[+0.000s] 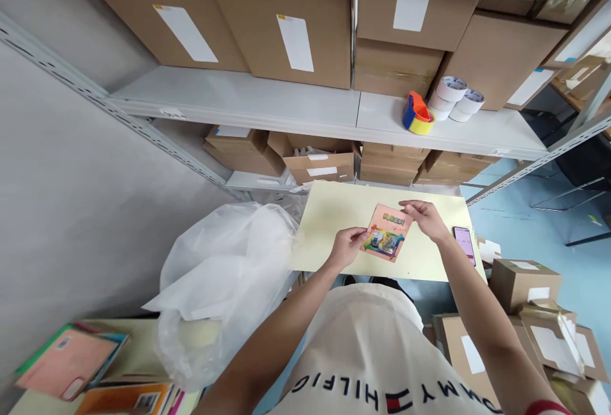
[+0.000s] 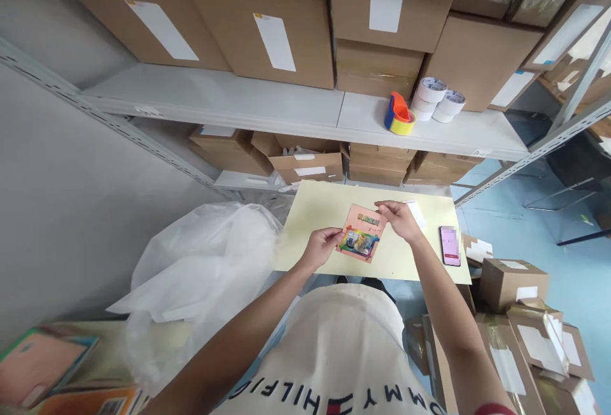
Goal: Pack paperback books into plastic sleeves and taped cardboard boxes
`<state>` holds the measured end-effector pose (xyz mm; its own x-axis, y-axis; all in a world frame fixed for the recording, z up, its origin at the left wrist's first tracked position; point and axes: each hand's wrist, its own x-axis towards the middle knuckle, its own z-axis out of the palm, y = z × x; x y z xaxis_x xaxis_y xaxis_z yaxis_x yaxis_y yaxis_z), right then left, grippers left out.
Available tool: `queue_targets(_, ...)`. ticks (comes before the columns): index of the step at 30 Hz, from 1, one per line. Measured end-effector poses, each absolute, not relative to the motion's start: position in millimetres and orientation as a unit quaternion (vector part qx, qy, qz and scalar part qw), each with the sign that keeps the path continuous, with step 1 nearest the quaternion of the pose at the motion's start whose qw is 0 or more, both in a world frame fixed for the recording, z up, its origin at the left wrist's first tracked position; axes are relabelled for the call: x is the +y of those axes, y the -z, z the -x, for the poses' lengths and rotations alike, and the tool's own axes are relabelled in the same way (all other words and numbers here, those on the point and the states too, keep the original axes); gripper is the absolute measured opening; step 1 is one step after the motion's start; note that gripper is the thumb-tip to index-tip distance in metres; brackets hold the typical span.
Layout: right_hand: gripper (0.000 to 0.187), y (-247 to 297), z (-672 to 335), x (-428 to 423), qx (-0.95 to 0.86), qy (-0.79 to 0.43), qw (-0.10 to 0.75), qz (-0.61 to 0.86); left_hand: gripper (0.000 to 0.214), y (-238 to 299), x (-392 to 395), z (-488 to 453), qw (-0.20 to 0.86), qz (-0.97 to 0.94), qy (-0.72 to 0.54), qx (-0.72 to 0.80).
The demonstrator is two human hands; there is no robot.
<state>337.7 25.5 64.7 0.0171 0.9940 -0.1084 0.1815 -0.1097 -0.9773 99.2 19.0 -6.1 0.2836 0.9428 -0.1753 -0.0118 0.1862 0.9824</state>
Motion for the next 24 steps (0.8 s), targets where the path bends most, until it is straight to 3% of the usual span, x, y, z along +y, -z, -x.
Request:
queue_targets(5,0.061,-50.4,-351.6,-1.9,-0.401,-0.576,0.492,0.516,0.049,-2.7,20.6,-114.0,0.645,-0.431,-0.414,0.477)
queue_targets(15,0.048,1.3,-327.4,-35.8,-0.281,-0.551,0.519,0.590,0.047,7.5,10.2,-136.4,0.547,-0.436,-0.428,0.573)
queue_targets(24,0.040,10.4,-354.4,-17.7,-0.257,-0.567,0.544,0.562,0.050,10.5,4.8,-150.5,0.621,-0.393,-0.435,0.520)
